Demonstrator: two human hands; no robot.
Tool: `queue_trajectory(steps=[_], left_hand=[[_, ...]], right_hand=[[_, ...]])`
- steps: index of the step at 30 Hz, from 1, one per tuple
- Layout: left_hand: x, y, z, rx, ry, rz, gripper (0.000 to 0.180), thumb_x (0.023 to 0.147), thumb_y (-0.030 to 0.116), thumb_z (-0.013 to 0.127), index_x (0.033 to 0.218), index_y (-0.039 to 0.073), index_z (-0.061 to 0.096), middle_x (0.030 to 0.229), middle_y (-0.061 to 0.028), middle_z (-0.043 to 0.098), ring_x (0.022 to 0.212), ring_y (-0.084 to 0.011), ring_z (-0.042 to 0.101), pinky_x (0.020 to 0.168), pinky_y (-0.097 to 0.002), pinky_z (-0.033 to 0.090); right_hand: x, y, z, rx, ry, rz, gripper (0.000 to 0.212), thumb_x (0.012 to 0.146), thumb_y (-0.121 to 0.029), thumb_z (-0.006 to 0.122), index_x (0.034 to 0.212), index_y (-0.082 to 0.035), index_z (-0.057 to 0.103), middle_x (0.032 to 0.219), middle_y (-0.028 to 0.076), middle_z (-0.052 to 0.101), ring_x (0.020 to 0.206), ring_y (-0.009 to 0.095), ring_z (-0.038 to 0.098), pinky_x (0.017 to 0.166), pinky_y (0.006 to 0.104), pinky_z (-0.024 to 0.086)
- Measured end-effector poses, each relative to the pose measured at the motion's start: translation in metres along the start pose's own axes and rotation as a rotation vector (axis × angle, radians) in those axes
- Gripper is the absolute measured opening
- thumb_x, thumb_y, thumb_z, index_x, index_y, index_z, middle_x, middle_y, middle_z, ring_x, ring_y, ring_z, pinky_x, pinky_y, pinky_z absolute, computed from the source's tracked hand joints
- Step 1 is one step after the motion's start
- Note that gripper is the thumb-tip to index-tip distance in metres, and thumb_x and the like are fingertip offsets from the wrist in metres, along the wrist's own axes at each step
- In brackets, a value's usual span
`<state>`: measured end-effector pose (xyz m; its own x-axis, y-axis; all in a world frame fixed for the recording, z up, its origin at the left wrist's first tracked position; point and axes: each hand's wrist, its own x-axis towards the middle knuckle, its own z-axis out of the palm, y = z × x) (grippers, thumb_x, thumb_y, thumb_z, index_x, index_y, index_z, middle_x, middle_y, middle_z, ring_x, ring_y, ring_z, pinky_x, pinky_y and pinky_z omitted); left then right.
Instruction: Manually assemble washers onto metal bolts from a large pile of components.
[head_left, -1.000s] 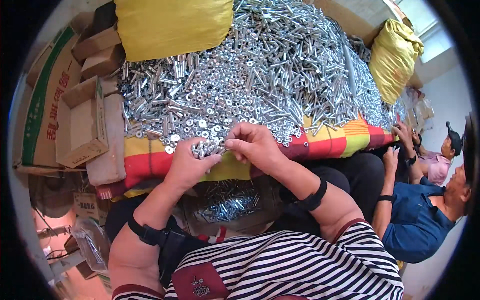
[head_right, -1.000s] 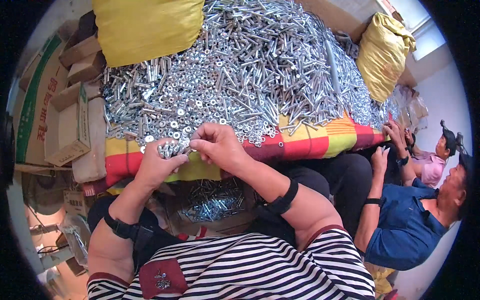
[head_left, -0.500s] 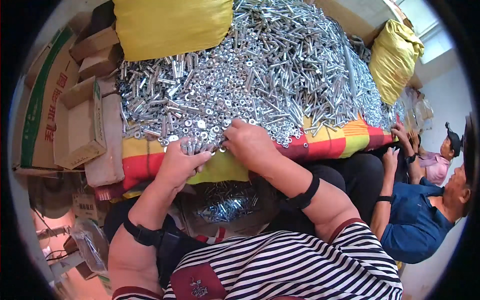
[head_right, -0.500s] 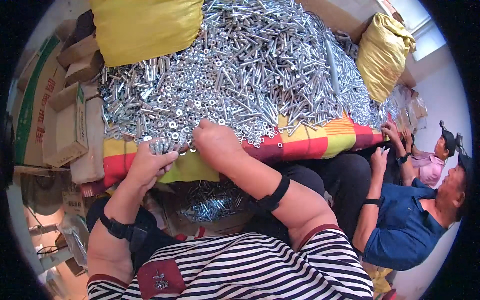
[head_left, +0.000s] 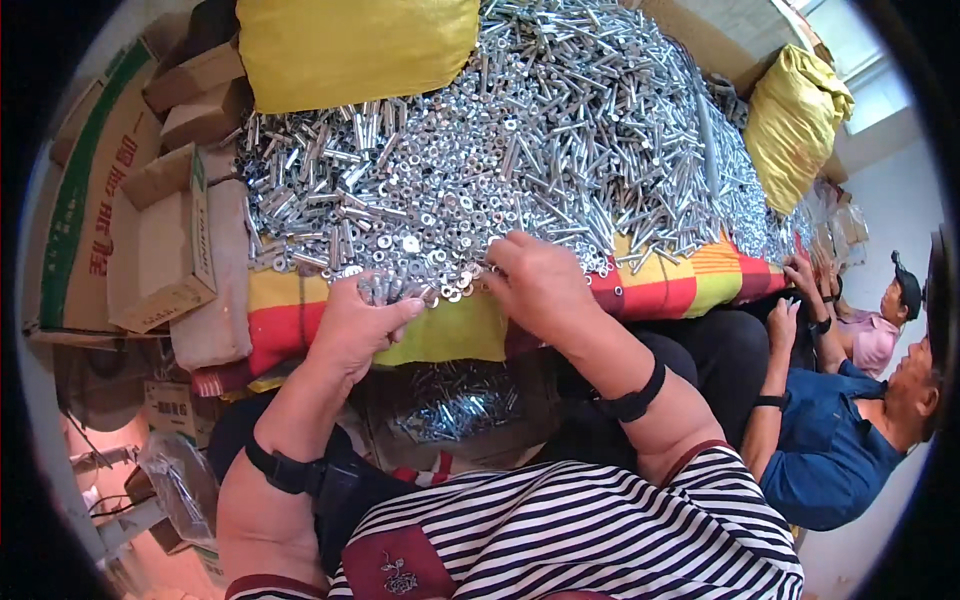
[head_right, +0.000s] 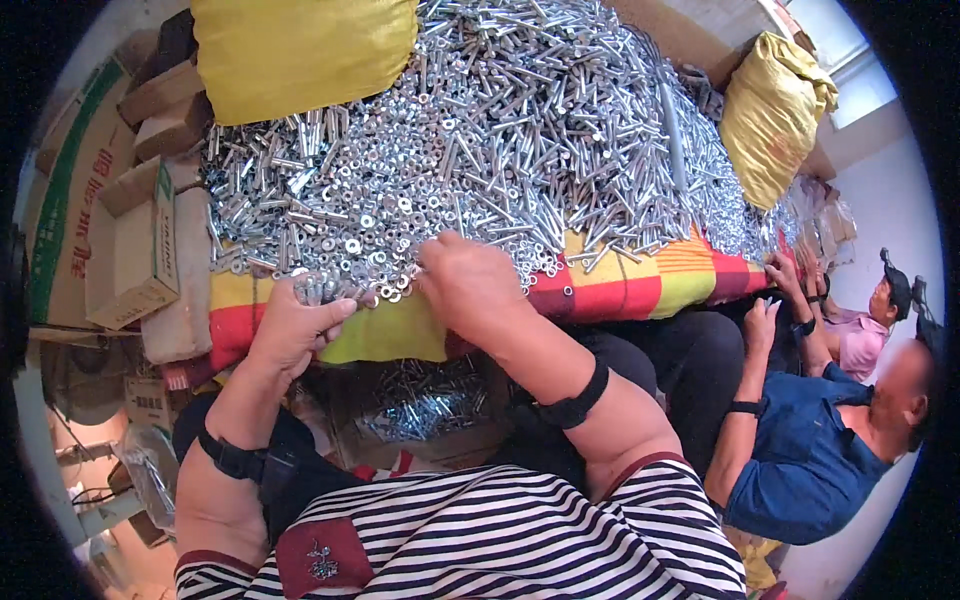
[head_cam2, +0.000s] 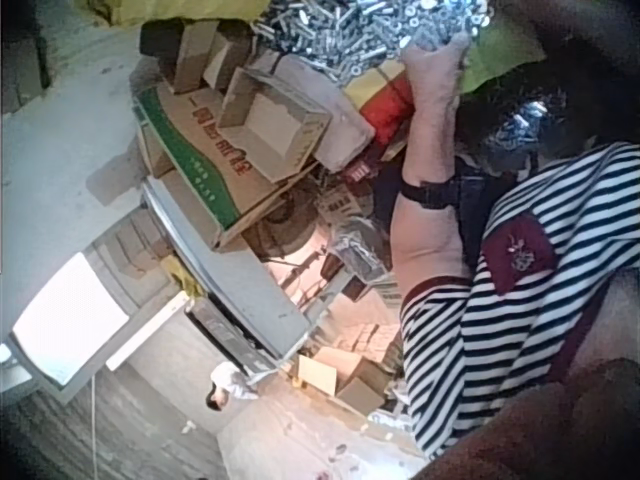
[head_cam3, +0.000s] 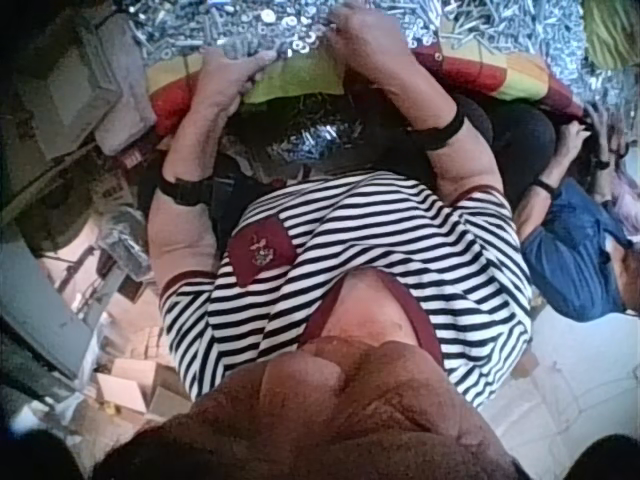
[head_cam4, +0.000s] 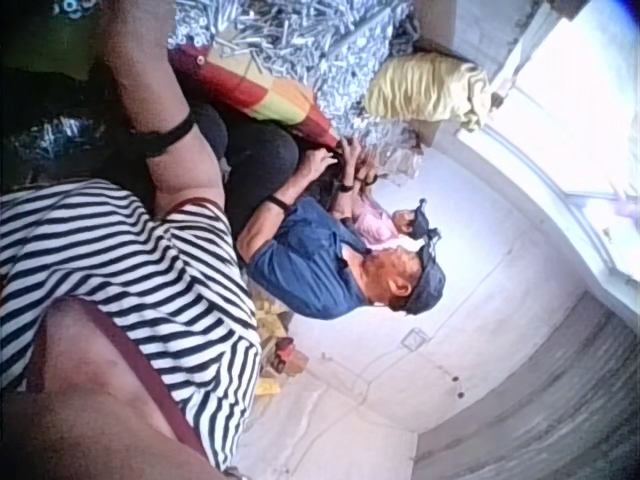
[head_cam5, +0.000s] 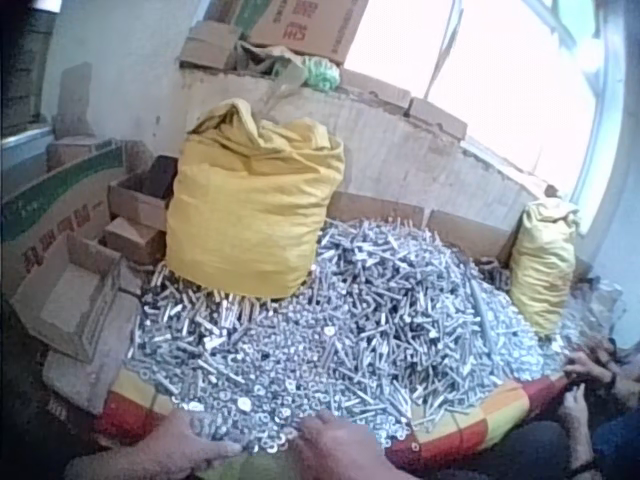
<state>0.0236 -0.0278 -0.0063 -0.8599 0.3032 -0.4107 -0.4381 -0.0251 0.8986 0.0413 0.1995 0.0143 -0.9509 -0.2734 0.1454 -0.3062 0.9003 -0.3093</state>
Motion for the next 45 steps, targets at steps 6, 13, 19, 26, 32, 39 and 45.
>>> queue_trajectory(steps=[6, 13, 19, 26, 32, 39, 45], left_hand=[[0.007, 0.003, 0.008, 0.022, -0.071, -0.015, 0.018, 0.078, 0.005, 0.071, 0.095, 0.002, 0.065, 0.067, 0.0014, 0.059, 0.050, -0.0040, 0.049, 0.041, -0.0183, 0.033], [0.011, 0.009, 0.001, -0.070, 0.091, 0.023, 0.017, 0.078, 0.005, 0.070, 0.093, 0.003, 0.063, 0.071, -0.0013, 0.063, 0.051, -0.0042, 0.050, 0.040, -0.0172, 0.033], [0.009, 0.001, 0.002, -0.062, 0.067, 0.049, 0.016, 0.077, 0.005, 0.072, 0.089, 0.003, 0.062, 0.072, -0.0030, 0.065, 0.050, -0.0047, 0.051, 0.040, -0.0177, 0.033], [0.005, 0.004, 0.012, -0.098, -0.034, 0.078, 0.015, 0.077, 0.002, 0.071, 0.088, 0.002, 0.061, 0.073, -0.0057, 0.066, 0.049, -0.0059, 0.050, 0.040, -0.0180, 0.033], [0.011, 0.009, 0.008, -0.228, -0.133, -0.110, 0.016, 0.077, 0.001, 0.070, 0.090, 0.000, 0.061, 0.076, -0.0091, 0.067, 0.050, -0.0075, 0.051, 0.038, -0.0188, 0.032], [0.015, 0.019, 0.015, -0.201, -0.122, -0.059, 0.014, 0.075, 0.002, 0.070, 0.086, 0.000, 0.062, 0.074, -0.0081, 0.066, 0.049, -0.0077, 0.051, 0.038, -0.0188, 0.032], [0.021, 0.018, 0.013, -0.051, -0.052, 0.112, 0.017, 0.074, 0.002, 0.071, 0.088, 0.000, 0.061, 0.070, -0.0055, 0.065, 0.048, -0.0068, 0.052, 0.040, -0.0185, 0.035]], right_hand=[[0.002, 0.003, 0.011, 0.085, 0.056, -0.115, 0.013, 0.076, -0.016, 0.068, 0.083, -0.008, 0.061, 0.080, 0.010, 0.056, 0.070, 0.032, 0.060, 0.060, 0.0430, 0.049], [0.006, -0.014, 0.029, 0.040, -0.114, -0.169, 0.010, 0.076, -0.011, 0.061, 0.083, -0.004, 0.059, 0.081, 0.014, 0.056, 0.072, 0.035, 0.062, 0.063, 0.0436, 0.051], [0.013, -0.011, 0.011, 0.276, 0.008, -0.114, 0.013, 0.076, -0.007, 0.064, 0.086, -0.001, 0.059, 0.078, 0.014, 0.060, 0.070, 0.029, 0.064, 0.061, 0.0384, 0.052], [0.015, -0.010, 0.005, 1.257, -0.182, 0.312, 0.015, 0.085, -0.002, 0.063, 0.098, 0.004, 0.066, 0.077, 0.007, 0.064, 0.064, 0.011, 0.063, 0.055, 0.0250, 0.052], [0.010, -0.006, 0.017, 1.002, 0.105, -0.011, 0.015, 0.087, 0.000, 0.061, 0.099, 0.004, 0.068, 0.078, 0.006, 0.063, 0.066, 0.010, 0.063, 0.059, 0.0232, 0.053], [0.014, -0.007, 0.007, 1.098, 0.025, 0.230, 0.011, 0.085, -0.007, 0.067, 0.091, 0.001, 0.069, 0.071, 0.003, 0.063, 0.059, 0.007, 0.059, 0.052, 0.0221, 0.047], [0.021, -0.011, 0.006, 1.117, 0.030, 0.340, 0.012, 0.084, -0.010, 0.068, 0.087, 0.001, 0.069, 0.068, 0.001, 0.063, 0.059, 0.005, 0.056, 0.051, 0.0214, 0.045]])
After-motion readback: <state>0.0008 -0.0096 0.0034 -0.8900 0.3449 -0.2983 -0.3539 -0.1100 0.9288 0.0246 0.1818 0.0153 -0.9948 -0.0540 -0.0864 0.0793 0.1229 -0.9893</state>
